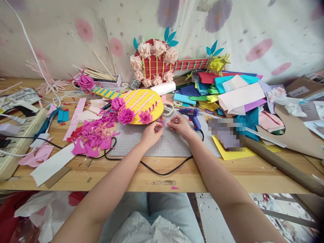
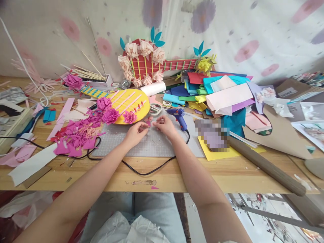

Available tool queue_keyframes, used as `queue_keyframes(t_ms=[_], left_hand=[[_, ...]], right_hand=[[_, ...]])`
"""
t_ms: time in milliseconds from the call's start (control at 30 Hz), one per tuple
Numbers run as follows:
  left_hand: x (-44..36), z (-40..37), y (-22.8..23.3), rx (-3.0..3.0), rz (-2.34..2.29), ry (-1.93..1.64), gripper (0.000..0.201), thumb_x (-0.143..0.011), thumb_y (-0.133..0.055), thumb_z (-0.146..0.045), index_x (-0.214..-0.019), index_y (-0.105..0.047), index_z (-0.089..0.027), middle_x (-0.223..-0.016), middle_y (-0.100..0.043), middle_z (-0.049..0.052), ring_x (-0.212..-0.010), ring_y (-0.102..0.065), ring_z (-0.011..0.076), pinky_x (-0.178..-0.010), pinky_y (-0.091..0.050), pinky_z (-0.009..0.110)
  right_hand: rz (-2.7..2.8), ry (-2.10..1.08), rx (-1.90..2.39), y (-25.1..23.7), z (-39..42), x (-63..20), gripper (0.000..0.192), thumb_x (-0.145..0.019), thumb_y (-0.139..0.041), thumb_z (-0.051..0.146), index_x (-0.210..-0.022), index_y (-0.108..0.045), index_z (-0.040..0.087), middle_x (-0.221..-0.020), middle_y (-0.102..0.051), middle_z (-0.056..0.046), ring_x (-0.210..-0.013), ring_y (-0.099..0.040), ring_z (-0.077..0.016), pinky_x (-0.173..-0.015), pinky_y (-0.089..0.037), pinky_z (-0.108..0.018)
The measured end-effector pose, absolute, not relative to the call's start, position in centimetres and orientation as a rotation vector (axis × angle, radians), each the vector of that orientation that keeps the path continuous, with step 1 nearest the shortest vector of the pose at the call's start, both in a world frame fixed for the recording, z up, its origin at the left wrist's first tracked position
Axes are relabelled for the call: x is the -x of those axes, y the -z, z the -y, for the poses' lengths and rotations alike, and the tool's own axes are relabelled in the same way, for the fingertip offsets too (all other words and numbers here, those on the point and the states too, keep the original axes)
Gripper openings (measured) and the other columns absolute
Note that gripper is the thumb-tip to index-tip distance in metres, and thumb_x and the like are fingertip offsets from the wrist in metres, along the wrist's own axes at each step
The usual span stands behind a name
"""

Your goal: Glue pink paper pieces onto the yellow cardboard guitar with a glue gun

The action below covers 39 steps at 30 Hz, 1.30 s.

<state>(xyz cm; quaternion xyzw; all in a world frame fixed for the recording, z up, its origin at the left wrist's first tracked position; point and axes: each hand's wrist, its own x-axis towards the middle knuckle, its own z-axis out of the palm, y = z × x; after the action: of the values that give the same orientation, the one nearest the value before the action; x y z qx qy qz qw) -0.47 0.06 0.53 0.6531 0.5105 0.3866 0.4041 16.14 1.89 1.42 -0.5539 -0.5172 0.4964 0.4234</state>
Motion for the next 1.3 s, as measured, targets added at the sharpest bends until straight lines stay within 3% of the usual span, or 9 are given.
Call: queue_keyframes(t_ms=[67,200,400,600,733,900,1100,1300], left_hand=[[0.1,0.0,-0.5,-1.617,-1.289,-0.999,0.017,-0.074,-0.06,-0.024,-0.09,-0.059,-0.018,-0.093,-0.067,0.004,-0.062,-0.056,0.0098,-0.062,-0.045,0.024],[-0.5,-0.1,-0.3,-1.625,-1.364,-1.031,0.017,-0.078,-0.059,-0.027,-0.092,-0.058,-0.018,-0.086,-0.067,0.003,-0.059,-0.056,0.0106,-0.063,-0.045,0.026],[-0.8,-0.1,-0.2,-1.766,-1.467,-0.975,0.018,-0.08,-0.054,-0.021,-0.098,-0.057,-0.018,-0.08,-0.067,0.004,-0.067,-0.061,0.0158,-0.067,-0.047,0.029],[-0.8,0.5,-0.3,-2.046,-1.497,-0.937,0.024,-0.074,-0.052,-0.01,-0.096,-0.06,-0.017,-0.105,-0.063,0.011,-0.084,-0.062,0.0202,-0.081,-0.048,0.035],[-0.7,0.6,-0.2,-1.954,-1.427,-1.055,0.032,-0.074,-0.056,-0.014,-0.106,-0.058,-0.016,-0.112,-0.061,0.011,-0.073,-0.061,0.0152,-0.079,-0.049,0.033],[-0.6,0.3,0.2,-1.616,-1.299,-1.189,0.022,-0.079,-0.057,-0.031,-0.095,-0.06,-0.017,-0.096,-0.068,0.006,-0.06,-0.056,0.0102,-0.063,-0.048,0.025],[-0.4,-0.3,0.2,-1.43,-1.202,-1.253,0.012,-0.076,-0.061,-0.029,-0.075,-0.062,-0.017,-0.071,-0.065,0.001,-0.057,-0.055,0.0103,-0.055,-0.045,0.022],[-0.5,-0.2,-0.3,-1.316,-1.182,-1.253,0.019,-0.073,-0.063,-0.035,-0.07,-0.056,-0.018,-0.065,-0.063,-0.001,-0.052,-0.056,0.0095,-0.046,-0.042,0.02]], right_hand=[[1.293,-1.297,1.36,-1.7,-1.6,-15.7,0.044,-0.057,-0.075,0.042,-0.078,-0.044,0.021,-0.056,-0.055,0.007,-0.046,-0.048,-0.0066,-0.042,-0.028,-0.018],[1.338,-1.329,1.366,-1.9,-1.4,-15.5,0.043,-0.055,-0.076,0.041,-0.077,-0.046,0.019,-0.06,-0.061,0.003,-0.047,-0.053,-0.008,-0.041,-0.028,-0.018],[1.377,-1.14,1.477,-1.7,-1.6,-16.3,0.032,-0.059,-0.073,0.034,-0.078,-0.053,0.019,-0.062,-0.065,0.001,-0.053,-0.058,-0.0112,-0.047,-0.037,-0.02],[1.352,-1.107,1.427,-1.9,-1.0,-15.8,0.031,-0.062,-0.07,0.041,-0.081,-0.057,0.02,-0.067,-0.066,-0.001,-0.06,-0.061,-0.0143,-0.048,-0.041,-0.022],[1.319,-1.141,1.387,-2.3,-0.7,-15.3,0.033,-0.06,-0.071,0.043,-0.08,-0.059,0.02,-0.07,-0.068,-0.002,-0.061,-0.062,-0.0145,-0.043,-0.036,-0.021],[1.302,-1.251,1.349,-2.5,-0.5,-15.0,0.035,-0.058,-0.074,0.042,-0.081,-0.06,0.019,-0.068,-0.068,-0.003,-0.062,-0.064,-0.0159,-0.039,-0.031,-0.018],[1.295,-1.378,1.316,-2.7,-0.2,-14.9,0.036,-0.059,-0.074,0.043,-0.081,-0.059,0.019,-0.077,-0.07,-0.005,-0.07,-0.067,-0.0166,-0.041,-0.034,-0.017],[1.421,-1.472,1.371,-4.2,0.1,-17.1,0.037,-0.061,-0.073,0.042,-0.086,-0.061,0.019,-0.088,-0.07,-0.006,-0.072,-0.065,-0.015,-0.047,-0.038,-0.019]])
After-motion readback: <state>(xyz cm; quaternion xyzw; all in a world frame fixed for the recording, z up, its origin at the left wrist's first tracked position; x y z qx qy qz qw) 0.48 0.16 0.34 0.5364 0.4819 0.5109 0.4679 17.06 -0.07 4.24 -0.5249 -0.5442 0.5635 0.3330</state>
